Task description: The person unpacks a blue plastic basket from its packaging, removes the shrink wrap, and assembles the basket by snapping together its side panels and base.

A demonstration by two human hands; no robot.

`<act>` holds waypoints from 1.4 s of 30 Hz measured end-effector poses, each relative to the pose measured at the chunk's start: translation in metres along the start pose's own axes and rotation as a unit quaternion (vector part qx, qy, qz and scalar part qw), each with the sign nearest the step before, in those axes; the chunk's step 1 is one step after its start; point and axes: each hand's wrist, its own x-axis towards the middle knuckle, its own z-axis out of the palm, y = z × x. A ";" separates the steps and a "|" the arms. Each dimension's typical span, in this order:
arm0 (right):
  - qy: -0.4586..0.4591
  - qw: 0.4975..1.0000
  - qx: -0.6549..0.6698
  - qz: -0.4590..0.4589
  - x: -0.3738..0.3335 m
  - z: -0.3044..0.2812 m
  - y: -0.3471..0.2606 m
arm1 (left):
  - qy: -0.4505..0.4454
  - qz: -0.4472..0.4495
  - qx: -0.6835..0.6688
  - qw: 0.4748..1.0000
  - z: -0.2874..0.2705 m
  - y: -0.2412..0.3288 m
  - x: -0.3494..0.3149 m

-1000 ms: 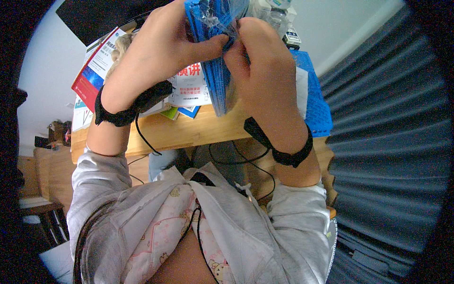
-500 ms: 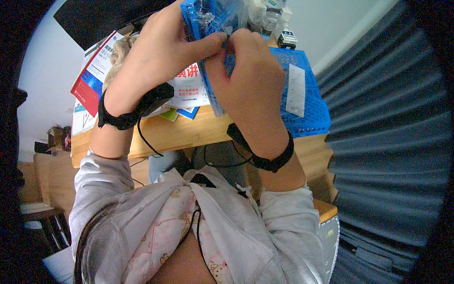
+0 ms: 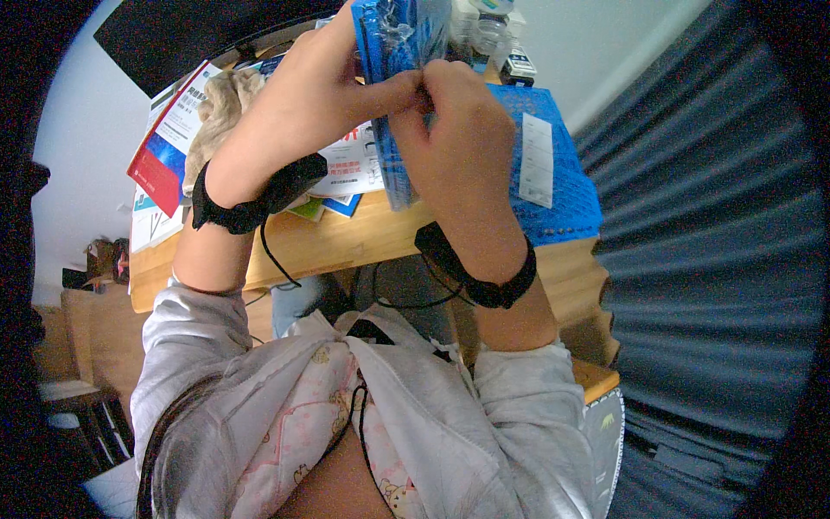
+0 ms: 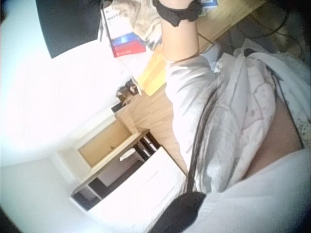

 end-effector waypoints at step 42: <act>0.017 0.997 0.057 -0.051 -0.007 0.012 0.023 | 0.104 0.027 0.117 0.987 0.018 -0.001 -0.005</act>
